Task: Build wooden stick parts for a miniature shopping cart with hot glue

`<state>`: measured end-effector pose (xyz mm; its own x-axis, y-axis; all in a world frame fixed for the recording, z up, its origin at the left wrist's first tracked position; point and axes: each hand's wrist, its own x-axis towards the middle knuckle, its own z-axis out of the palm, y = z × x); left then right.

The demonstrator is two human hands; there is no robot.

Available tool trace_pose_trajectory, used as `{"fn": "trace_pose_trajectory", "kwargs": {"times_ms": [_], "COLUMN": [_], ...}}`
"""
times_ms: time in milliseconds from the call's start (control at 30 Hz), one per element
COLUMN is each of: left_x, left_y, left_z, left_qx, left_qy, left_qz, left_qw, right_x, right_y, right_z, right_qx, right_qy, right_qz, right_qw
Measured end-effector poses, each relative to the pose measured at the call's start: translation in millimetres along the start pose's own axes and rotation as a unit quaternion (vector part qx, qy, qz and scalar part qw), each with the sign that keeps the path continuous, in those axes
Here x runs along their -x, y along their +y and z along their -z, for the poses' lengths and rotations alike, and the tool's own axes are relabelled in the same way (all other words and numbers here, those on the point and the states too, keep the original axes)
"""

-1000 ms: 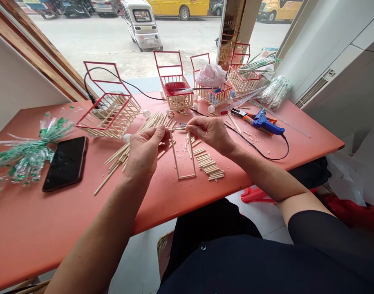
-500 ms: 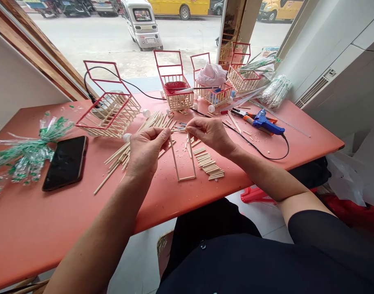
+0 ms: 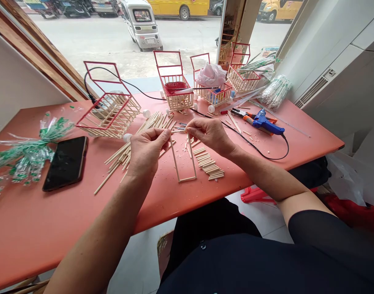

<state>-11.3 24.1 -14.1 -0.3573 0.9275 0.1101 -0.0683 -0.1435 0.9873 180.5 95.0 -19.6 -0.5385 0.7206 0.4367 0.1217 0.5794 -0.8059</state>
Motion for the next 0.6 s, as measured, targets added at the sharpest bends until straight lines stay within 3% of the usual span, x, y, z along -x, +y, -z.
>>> {"fn": "trace_pose_trajectory", "kwargs": {"times_ms": [467,600], "left_x": [-1.3,3.4], "left_y": [0.2,1.7], "left_z": [0.1,-1.8], "left_qx": [0.017,-0.023], "left_qy": [0.014,0.024], "left_qz": [0.038,0.013], "left_qw": [0.999,0.999], "right_x": [-3.7,-5.6], "right_y": [3.9,3.7], "right_z": [4.1,7.6], "right_qx": [0.006,0.038], "right_qy": [0.014,0.025], "right_qz": [-0.008,-0.007], "right_qw": [1.0,0.999]}}
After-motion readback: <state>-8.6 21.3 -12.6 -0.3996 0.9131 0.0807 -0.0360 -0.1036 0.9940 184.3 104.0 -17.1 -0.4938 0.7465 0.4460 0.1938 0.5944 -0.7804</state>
